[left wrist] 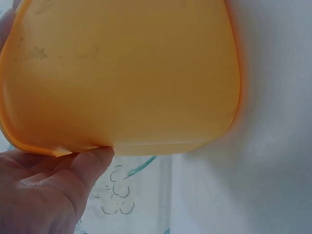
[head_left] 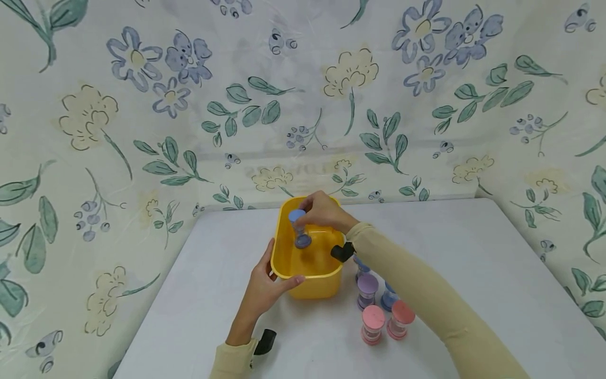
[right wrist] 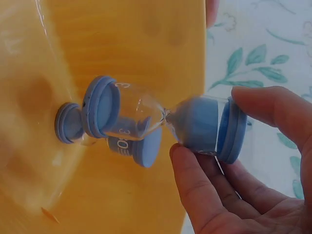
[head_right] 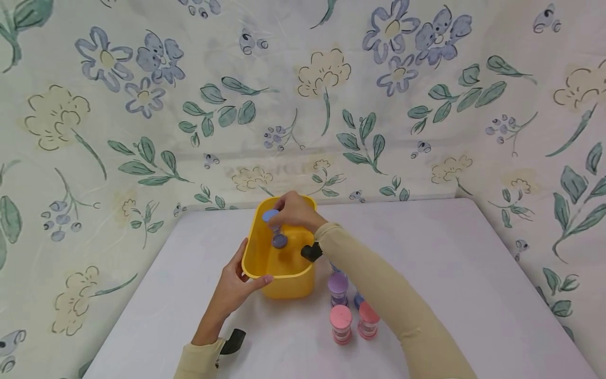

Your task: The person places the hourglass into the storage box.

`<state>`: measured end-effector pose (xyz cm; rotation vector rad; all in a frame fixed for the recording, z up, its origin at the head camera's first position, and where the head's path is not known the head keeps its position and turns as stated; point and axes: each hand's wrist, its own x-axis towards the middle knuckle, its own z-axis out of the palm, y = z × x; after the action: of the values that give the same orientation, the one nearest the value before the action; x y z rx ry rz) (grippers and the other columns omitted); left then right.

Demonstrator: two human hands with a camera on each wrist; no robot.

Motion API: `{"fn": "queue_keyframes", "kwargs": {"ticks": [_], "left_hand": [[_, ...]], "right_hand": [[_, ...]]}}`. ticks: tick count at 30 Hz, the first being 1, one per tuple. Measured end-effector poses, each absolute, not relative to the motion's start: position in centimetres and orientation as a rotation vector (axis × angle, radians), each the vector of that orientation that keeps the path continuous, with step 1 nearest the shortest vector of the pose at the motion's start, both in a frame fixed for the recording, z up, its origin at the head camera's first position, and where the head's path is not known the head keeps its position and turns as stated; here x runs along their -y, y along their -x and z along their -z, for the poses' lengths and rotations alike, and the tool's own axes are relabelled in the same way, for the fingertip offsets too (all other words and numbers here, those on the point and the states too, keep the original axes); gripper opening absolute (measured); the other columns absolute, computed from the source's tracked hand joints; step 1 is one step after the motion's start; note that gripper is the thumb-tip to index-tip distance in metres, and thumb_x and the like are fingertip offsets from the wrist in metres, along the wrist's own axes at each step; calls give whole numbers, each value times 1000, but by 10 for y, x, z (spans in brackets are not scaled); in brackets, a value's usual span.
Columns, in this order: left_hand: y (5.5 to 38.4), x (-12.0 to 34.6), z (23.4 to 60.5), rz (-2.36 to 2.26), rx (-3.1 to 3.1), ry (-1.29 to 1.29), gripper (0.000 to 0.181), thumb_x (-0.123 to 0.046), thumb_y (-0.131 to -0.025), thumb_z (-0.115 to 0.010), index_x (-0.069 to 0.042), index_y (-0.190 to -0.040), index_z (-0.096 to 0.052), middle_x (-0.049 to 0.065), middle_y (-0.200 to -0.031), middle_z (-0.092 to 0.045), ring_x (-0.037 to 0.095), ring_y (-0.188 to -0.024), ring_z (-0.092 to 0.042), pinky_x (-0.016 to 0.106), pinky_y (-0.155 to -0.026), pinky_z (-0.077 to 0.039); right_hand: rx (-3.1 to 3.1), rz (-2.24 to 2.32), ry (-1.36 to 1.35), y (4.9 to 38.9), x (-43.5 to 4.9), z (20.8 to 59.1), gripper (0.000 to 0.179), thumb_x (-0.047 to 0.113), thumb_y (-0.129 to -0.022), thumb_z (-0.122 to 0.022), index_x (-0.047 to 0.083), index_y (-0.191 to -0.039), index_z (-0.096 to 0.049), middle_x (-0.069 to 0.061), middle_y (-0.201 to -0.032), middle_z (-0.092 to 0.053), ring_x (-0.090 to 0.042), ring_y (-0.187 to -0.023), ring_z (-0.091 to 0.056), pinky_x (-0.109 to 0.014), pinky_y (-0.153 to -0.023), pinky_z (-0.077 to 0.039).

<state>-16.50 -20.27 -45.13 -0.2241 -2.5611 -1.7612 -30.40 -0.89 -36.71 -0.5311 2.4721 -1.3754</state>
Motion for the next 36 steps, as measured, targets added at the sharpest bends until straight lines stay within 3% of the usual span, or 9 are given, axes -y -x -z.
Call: {"fn": "queue_keyframes", "kwargs": {"ticks": [7, 12, 16, 21, 25, 29, 32, 36], "left_hand": [[166, 204, 452, 1764, 2561, 228, 111, -34, -86, -86, -20, -168, -12, 6, -171, -31, 35, -150, -45, 47, -117, -46], [166, 204, 452, 1773, 2554, 254, 110, -32, -87, -85, -21, -168, -12, 6, -171, -29, 36, -150, -44, 48, -117, -45], [166, 204, 451, 1772, 2561, 247, 110, -34, -87, -85, -19, -168, -12, 7, -172, -29, 36, -151, -43, 48, -117, -45], [166, 205, 451, 1786, 2562, 236, 112, -34, -86, -85, -18, -168, -11, 7, -172, -28, 36, -151, -43, 49, -118, -44], [166, 205, 451, 1789, 2562, 242, 112, -34, -86, -85, -18, -168, -11, 7, -172, -27, 37, -151, -43, 49, -118, -44], [166, 206, 450, 1790, 2558, 252, 111, -33, -86, -85, -17, -168, -11, 7, -172, -27, 36, -151, -43, 48, -118, -44], [166, 207, 449, 1792, 2552, 265, 112, -32, -86, -86, -17, -168, -11, 7, -172, -27, 36, -151, -43, 48, -118, -44], [167, 207, 448, 1791, 2549, 275, 111, -32, -86, -86, -17, -168, -12, 7, -172, -28, 37, -151, -43, 48, -117, -45]], "right_hand": [[-2475, 1327, 604, 301, 18, 368, 28, 16, -80, -85, 0, -100, -74, -8, -91, -74, -20, -82, -67, -27, -78, -62], [-2485, 1267, 630, 298, 21, 369, 19, 16, -79, -85, 2, -86, -74, -6, -78, -70, -15, -69, -56, -21, -63, -52], [-2508, 1207, 633, 299, 24, 370, 17, 15, -78, -86, 2, -80, -75, -6, -72, -68, -13, -64, -52, -19, -58, -46], [-2525, 1101, 620, 303, 30, 373, 22, 13, -79, -86, 5, -68, -69, 3, -55, -49, -11, -53, -39, -19, -49, -36], [-2522, 1041, 597, 304, 35, 375, 32, 11, -78, -88, 8, -62, -61, 6, -51, -33, -10, -48, -29, -20, -45, -28], [-2523, 1002, 592, 303, 39, 376, 32, 10, -77, -88, 7, -63, -60, 5, -52, -33, -10, -48, -29, -21, -45, -27], [-2537, 991, 585, 301, 40, 375, 22, 10, -77, -88, 2, -76, -67, 2, -60, -47, -11, -53, -41, -19, -49, -37], [-2565, 969, 557, 297, 42, 373, 28, 11, -78, -88, -3, -96, -73, 0, -75, -60, -12, -64, -54, -17, -56, -47]]}}
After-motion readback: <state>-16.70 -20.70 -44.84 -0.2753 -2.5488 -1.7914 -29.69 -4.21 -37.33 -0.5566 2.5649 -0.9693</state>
